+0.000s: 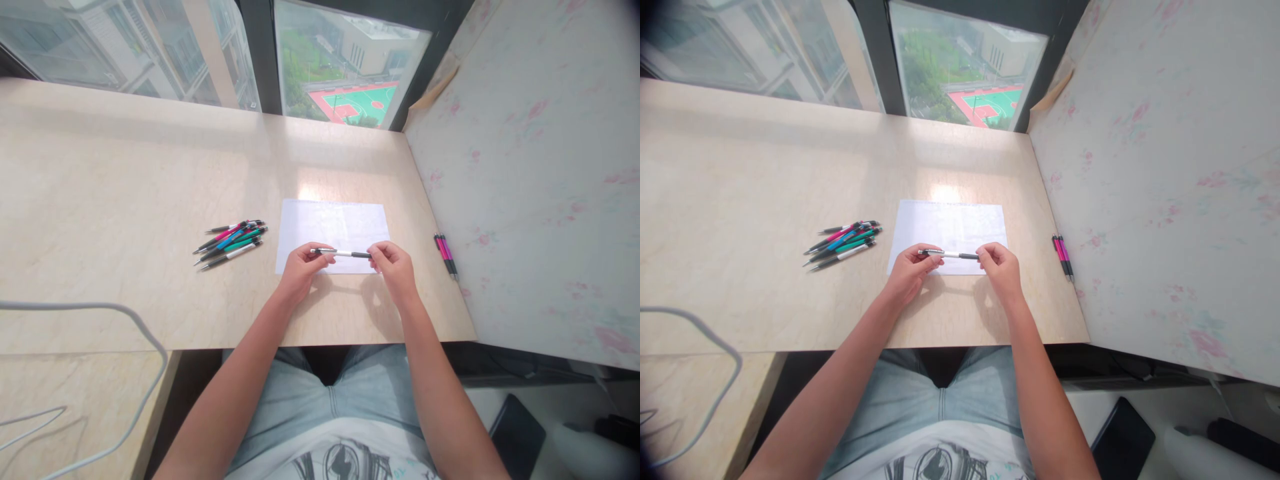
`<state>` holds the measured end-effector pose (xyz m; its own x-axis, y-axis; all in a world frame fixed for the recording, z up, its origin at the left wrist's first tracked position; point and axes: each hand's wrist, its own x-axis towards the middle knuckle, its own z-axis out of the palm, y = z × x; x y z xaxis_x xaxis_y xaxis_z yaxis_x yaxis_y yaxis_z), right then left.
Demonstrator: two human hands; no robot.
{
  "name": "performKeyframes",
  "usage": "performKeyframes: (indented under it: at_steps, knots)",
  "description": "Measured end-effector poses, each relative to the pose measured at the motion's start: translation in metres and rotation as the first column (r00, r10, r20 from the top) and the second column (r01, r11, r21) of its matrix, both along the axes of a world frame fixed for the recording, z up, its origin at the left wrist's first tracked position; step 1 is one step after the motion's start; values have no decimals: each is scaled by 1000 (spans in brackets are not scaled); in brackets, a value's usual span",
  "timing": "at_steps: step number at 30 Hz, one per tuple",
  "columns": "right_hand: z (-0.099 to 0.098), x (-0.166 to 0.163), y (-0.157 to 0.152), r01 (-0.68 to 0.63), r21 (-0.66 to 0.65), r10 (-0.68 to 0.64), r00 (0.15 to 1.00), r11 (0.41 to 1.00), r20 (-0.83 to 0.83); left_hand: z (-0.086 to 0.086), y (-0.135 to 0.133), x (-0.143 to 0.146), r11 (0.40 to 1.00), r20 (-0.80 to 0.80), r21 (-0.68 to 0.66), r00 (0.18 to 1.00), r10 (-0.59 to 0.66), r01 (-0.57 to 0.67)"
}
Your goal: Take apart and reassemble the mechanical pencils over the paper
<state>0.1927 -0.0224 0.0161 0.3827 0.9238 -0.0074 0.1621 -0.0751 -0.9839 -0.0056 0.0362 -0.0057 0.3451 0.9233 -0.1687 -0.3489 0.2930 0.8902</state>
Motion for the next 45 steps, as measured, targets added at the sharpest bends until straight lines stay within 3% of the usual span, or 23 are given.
performKeyframes:
  at_steps: [5,11,16,22,27,33,40,45]
  knots:
    - [4,0,2,4,-24,-6,996,1000,-84,-2,2,-1,1000,-3,13,1000,7,-7]
    - [6,7,-2,-123,45,126,989,991,-74,-2,4,-3,999,-6,-12,999,41,-41]
    - [3,12,-2,-96,-28,96,995,995,10,-2,3,-3,999,-1,-14,1000,30,-30]
    - [3,10,1,-158,28,158,987,987,8,-2,4,-4,999,23,-26,999,35,-35]
    - [7,7,0,-124,-32,126,988,992,84,-2,4,-4,999,36,-34,999,34,-33]
    - [1,5,0,-140,18,140,990,990,12,0,3,-4,999,42,-39,999,25,-24]
    - [5,-1,0,-131,-39,134,989,991,68,2,2,-3,999,34,-41,999,23,-22]
    - [1,-2,1,-143,16,142,989,990,46,1,2,-3,999,31,-41,999,20,-19]
